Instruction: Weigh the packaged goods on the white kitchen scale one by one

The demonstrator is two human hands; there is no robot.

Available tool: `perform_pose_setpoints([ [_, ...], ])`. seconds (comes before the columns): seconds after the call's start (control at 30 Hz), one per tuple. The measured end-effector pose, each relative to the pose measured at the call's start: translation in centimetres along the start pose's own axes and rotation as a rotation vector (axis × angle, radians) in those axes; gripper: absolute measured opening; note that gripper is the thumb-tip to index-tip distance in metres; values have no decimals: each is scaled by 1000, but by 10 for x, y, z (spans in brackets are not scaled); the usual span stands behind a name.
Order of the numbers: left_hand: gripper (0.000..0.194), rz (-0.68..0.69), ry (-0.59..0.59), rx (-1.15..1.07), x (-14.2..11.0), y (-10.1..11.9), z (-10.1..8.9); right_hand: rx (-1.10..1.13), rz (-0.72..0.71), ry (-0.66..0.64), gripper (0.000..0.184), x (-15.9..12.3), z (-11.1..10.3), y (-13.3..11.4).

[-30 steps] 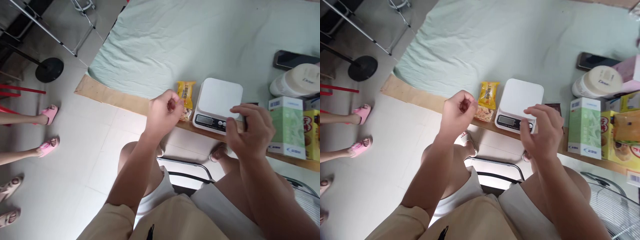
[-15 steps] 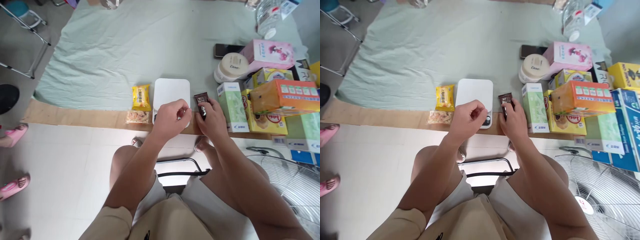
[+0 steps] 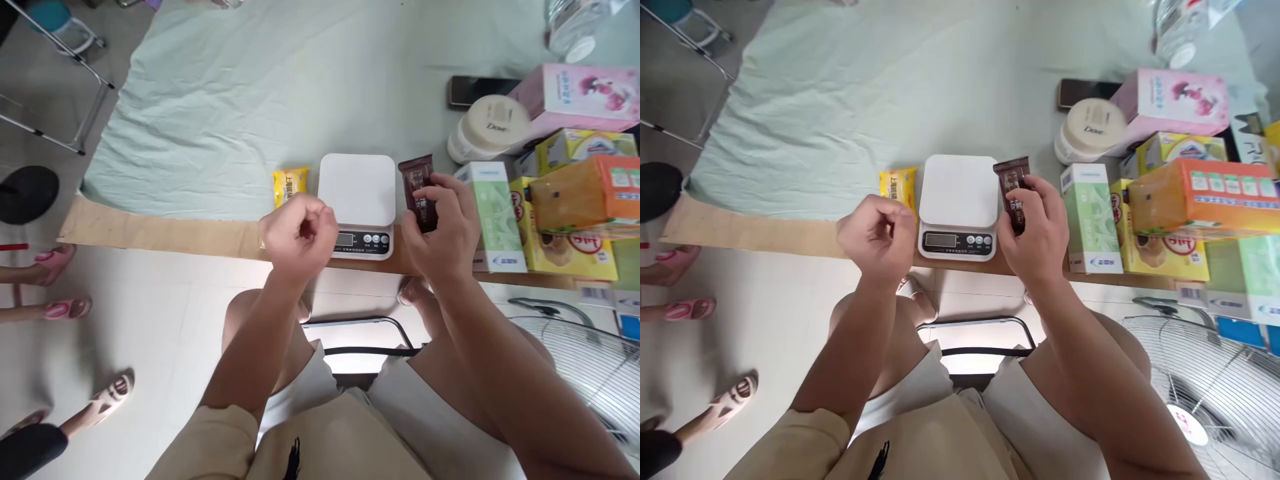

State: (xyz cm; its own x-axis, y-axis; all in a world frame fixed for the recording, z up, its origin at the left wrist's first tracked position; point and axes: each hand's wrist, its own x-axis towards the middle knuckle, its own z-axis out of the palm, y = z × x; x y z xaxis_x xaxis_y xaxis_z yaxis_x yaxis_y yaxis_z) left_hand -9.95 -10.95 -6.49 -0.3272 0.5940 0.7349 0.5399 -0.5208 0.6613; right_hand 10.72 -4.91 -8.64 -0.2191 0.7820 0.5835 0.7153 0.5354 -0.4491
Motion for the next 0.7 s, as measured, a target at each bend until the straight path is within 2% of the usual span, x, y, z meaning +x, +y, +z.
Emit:
perform_pose_setpoints([
  [0.1, 31, -72, 62, 52, 2, -10, -15, 2, -41, -46, 19, 5, 11, -18],
  [0.23, 30, -150, 27, 90, 1, -13, -26, -6, -52, -89, 20, 13, 29, -39],
  [0.37, 23, -139, -122, 108, 1, -9, -31, 25, -35, -117, 19, 20, 36, -48],
  [0.57, 10, -163, -410, 264, -3, -5, -28, -24, 80, -119, 22, 10, 26, -32],
  [0.7, 27, -206, -542, 402, -9, -2, -15, -27, 102, -178, 26, -3, 21, -30],
])
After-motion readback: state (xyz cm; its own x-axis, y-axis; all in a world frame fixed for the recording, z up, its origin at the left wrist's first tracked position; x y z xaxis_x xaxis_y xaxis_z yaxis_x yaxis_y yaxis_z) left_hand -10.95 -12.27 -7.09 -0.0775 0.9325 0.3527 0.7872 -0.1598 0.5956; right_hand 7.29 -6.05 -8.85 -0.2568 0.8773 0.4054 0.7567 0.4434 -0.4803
